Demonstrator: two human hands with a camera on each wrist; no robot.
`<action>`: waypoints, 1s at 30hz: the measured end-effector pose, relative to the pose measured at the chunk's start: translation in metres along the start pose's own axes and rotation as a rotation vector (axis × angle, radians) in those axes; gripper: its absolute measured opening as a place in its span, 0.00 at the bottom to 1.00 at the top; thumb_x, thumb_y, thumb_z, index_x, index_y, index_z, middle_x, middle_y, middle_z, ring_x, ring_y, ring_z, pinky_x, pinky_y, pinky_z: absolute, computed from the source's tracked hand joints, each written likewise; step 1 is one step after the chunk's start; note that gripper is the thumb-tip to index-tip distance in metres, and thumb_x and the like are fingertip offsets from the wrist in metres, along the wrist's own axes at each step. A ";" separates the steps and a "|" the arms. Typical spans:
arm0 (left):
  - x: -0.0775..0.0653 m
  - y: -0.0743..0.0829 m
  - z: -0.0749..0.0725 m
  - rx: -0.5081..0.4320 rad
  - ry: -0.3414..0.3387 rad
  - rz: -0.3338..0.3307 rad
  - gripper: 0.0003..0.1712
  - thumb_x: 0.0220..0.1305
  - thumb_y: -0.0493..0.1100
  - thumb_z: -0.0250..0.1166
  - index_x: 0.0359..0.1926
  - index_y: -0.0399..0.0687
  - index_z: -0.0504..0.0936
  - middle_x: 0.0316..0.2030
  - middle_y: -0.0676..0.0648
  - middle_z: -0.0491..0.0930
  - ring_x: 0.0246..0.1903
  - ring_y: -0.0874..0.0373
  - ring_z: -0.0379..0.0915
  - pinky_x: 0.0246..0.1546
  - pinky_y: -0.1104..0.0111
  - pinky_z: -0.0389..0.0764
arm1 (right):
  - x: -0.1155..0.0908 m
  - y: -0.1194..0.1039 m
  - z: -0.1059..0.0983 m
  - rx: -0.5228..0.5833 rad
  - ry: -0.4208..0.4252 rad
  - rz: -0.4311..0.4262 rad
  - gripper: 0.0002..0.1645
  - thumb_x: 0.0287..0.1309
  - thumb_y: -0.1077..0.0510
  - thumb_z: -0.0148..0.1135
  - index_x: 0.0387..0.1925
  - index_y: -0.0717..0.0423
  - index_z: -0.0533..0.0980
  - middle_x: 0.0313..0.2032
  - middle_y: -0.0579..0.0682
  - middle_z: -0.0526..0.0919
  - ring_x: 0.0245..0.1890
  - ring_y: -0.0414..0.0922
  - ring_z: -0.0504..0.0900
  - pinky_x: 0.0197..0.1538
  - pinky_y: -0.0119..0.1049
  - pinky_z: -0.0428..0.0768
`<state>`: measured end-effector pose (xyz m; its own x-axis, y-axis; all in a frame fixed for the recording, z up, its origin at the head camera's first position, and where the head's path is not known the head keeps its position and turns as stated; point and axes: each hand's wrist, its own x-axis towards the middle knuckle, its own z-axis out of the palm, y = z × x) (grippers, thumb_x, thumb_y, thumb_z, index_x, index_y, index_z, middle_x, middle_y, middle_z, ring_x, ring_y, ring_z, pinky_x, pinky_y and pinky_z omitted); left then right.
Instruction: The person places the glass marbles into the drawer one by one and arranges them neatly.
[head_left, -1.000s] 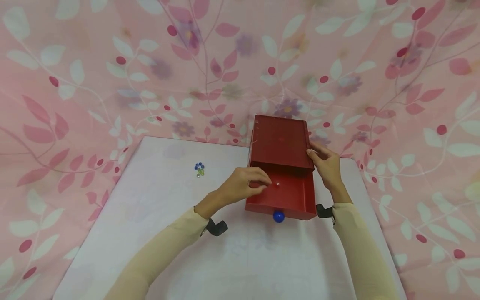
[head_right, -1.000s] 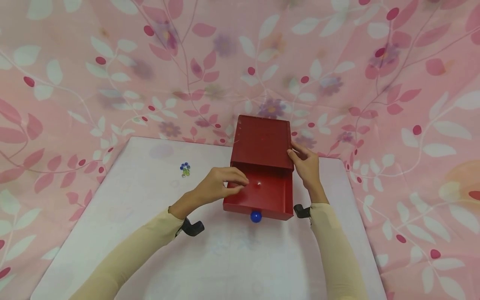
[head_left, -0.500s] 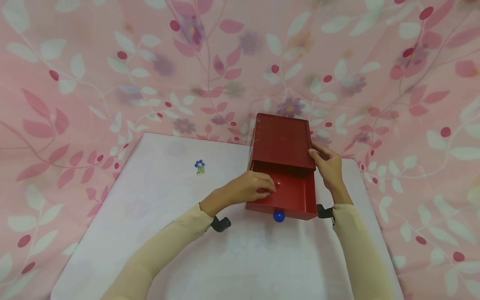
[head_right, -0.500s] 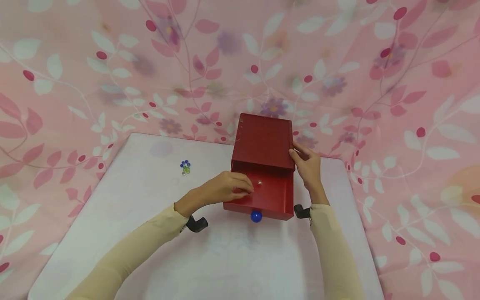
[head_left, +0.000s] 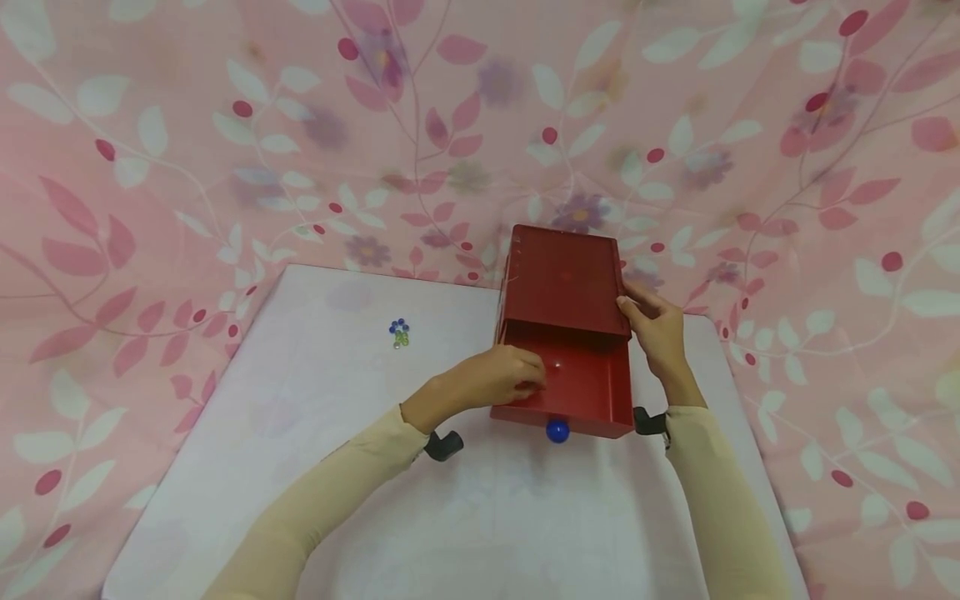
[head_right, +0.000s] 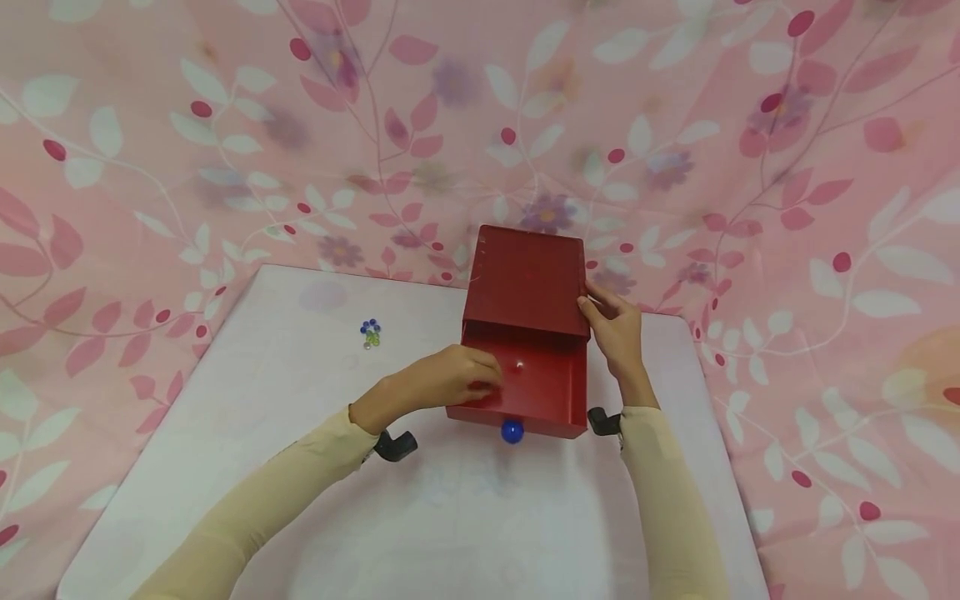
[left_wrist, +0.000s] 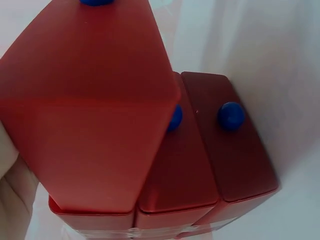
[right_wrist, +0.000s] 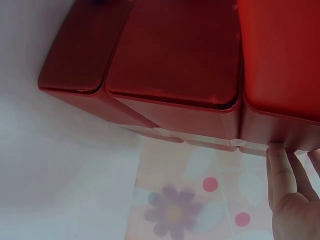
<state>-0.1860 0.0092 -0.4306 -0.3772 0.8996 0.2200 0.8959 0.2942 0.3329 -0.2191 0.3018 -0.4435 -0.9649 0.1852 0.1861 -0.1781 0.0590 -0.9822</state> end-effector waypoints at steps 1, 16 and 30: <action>0.001 0.000 -0.001 0.011 -0.021 -0.006 0.11 0.61 0.39 0.69 0.45 0.49 0.88 0.43 0.52 0.84 0.45 0.62 0.79 0.50 0.78 0.76 | 0.000 0.000 0.000 0.000 -0.001 -0.002 0.24 0.60 0.64 0.65 0.58 0.66 0.75 0.54 0.59 0.80 0.43 0.39 0.84 0.40 0.28 0.83; 0.004 0.005 -0.006 0.103 -0.145 0.003 0.12 0.60 0.44 0.71 0.46 0.52 0.88 0.41 0.54 0.84 0.42 0.63 0.79 0.47 0.78 0.77 | 0.000 -0.001 0.001 0.059 0.000 -0.008 0.25 0.60 0.66 0.64 0.59 0.69 0.74 0.52 0.57 0.81 0.43 0.39 0.84 0.41 0.28 0.83; -0.004 -0.014 -0.001 -0.282 0.070 0.057 0.10 0.59 0.40 0.71 0.43 0.48 0.87 0.41 0.54 0.83 0.42 0.67 0.77 0.46 0.81 0.75 | -0.003 -0.009 0.004 0.039 -0.011 -0.003 0.25 0.60 0.68 0.63 0.59 0.71 0.73 0.58 0.66 0.75 0.44 0.40 0.83 0.40 0.29 0.83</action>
<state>-0.1969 0.0018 -0.4352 -0.3521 0.8847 0.3057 0.8191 0.1332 0.5579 -0.2151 0.2963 -0.4352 -0.9664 0.1740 0.1891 -0.1883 0.0212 -0.9819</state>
